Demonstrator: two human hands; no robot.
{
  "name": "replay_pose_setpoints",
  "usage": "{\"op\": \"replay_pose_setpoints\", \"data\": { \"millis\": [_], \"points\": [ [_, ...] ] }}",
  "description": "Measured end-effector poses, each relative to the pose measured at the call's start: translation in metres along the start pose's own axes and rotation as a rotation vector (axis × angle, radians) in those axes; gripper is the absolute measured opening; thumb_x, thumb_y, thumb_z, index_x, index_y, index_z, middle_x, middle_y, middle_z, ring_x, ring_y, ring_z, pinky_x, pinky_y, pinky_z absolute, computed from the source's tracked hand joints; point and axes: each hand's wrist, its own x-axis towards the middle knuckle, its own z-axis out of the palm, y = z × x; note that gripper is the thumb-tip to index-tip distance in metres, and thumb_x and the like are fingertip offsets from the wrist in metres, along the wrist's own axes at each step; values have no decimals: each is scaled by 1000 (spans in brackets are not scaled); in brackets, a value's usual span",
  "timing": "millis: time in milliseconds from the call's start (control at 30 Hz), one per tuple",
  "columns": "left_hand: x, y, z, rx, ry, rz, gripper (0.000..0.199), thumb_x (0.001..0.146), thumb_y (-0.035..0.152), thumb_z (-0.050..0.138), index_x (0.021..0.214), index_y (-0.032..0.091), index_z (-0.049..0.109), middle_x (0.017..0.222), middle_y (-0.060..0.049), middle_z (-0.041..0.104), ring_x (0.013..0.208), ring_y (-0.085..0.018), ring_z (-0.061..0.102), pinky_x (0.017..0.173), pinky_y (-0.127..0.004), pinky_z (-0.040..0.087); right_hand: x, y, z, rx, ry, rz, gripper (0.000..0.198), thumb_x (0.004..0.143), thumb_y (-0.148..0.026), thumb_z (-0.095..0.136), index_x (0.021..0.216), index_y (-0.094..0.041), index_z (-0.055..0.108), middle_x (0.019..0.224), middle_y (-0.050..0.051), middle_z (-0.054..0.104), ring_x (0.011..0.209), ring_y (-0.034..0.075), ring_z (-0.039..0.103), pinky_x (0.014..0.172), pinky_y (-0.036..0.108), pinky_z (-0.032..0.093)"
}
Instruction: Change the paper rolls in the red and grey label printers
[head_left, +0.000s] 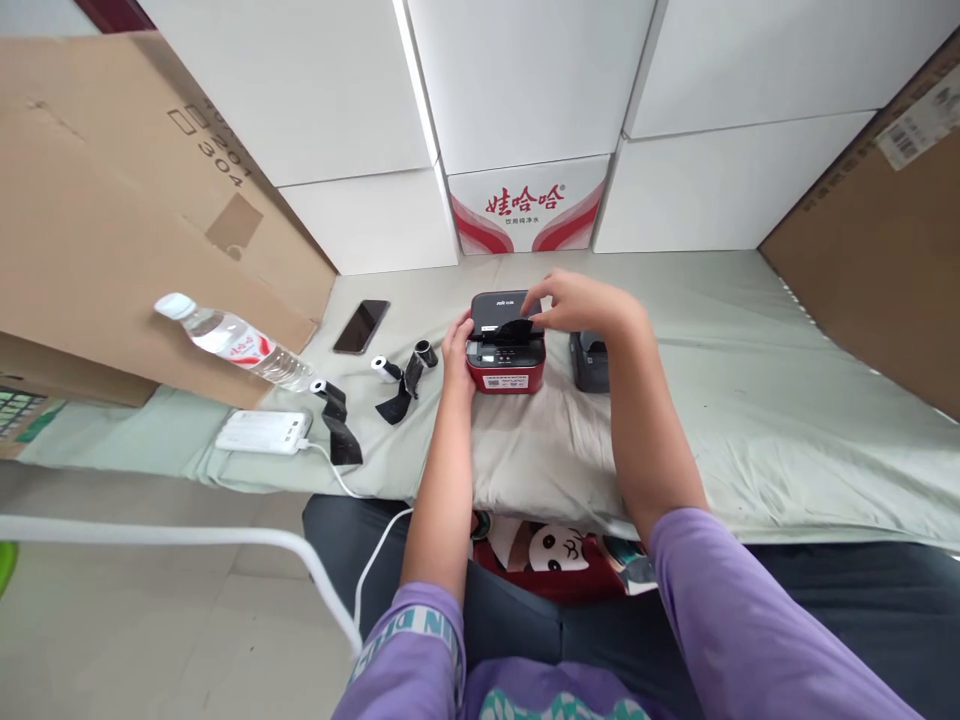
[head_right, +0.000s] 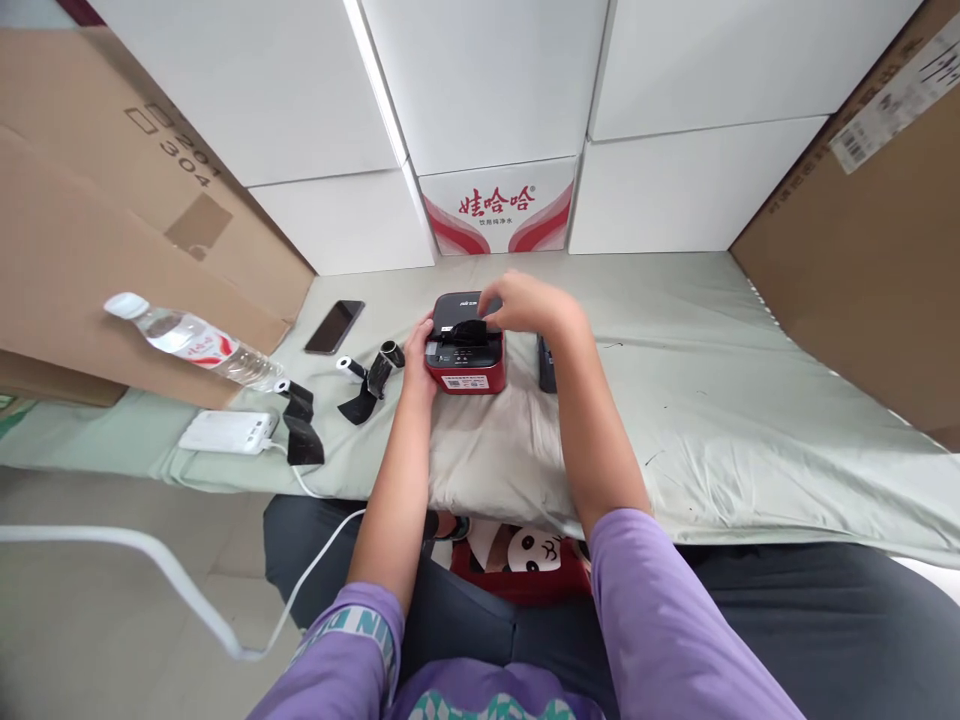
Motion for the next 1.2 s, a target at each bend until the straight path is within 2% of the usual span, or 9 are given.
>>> {"op": "replay_pose_setpoints", "data": {
  "millis": [167, 267, 433, 533, 667, 800, 900, 1067, 1200],
  "points": [
    [1, -1, -1, -7, 1, -17, 34, 77, 32, 77, 109, 19, 78, 106, -5, 81, 116, -25, 72, 99, -31, 55, -12, -18, -4, 16, -129, -16, 29, 86, -44, 71, 107, -28, 82, 104, 4, 77, 89, 23, 68, 71, 30, 45],
    [0, -1, 0, -15, 3, -12, 36, 76, 34, 80, 108, 19, 78, 106, -6, 80, 117, -26, 72, 100, -33, 55, -13, -21, -1, 3, -127, -41, 33, 86, -51, 71, 107, -27, 81, 104, 5, 77, 88, 23, 68, 68, 30, 43],
    [3, -2, -1, -25, -19, -10, 42, 73, 39, 83, 109, 19, 78, 106, -6, 80, 112, -24, 73, 99, -32, 54, -4, -27, 11, -41, 4, -117, 19, 87, -29, 68, 99, -22, 81, 99, 8, 78, 86, 23, 66, 67, 31, 40],
    [7, -2, -2, -15, -32, 8, 44, 72, 42, 85, 107, 18, 78, 106, -6, 80, 112, -24, 72, 100, -32, 53, 4, -31, 19, -25, 36, -212, 20, 88, -22, 62, 96, -21, 80, 91, 6, 77, 82, 20, 64, 68, 30, 39],
    [9, -2, -3, 7, -32, 18, 46, 72, 44, 86, 108, 17, 79, 105, -8, 80, 114, -27, 71, 101, -34, 52, 7, -34, 23, -21, 115, -213, 20, 89, -16, 57, 90, -16, 77, 82, 7, 73, 74, 17, 60, 64, 29, 35],
    [8, -3, -4, -3, -31, 9, 44, 73, 43, 85, 108, 18, 79, 105, -6, 80, 114, -26, 71, 100, -33, 53, 6, -33, 23, 34, 68, -187, 18, 89, -12, 56, 86, -16, 73, 72, 4, 69, 67, 15, 59, 61, 27, 35],
    [8, -3, -4, -1, -35, 8, 43, 75, 42, 84, 110, 18, 78, 103, -5, 80, 113, -26, 71, 99, -33, 53, 5, -33, 23, 59, 23, -160, 17, 87, -11, 58, 88, -17, 74, 75, 4, 71, 67, 15, 61, 60, 27, 36],
    [6, -3, -4, -2, -37, 8, 45, 74, 40, 83, 112, 16, 77, 102, -6, 79, 112, -26, 71, 101, -36, 52, -3, -33, 16, 61, 48, -169, 18, 89, -25, 65, 99, -20, 79, 96, 6, 77, 81, 17, 64, 66, 27, 40],
    [6, -5, -6, 16, -34, 13, 44, 73, 37, 81, 112, 17, 76, 102, -5, 79, 110, -25, 71, 99, -35, 52, -6, -24, 9, 107, 144, -101, 36, 97, -47, 57, 104, -18, 78, 99, 8, 77, 88, 20, 66, 72, 28, 44]
  ]
}}
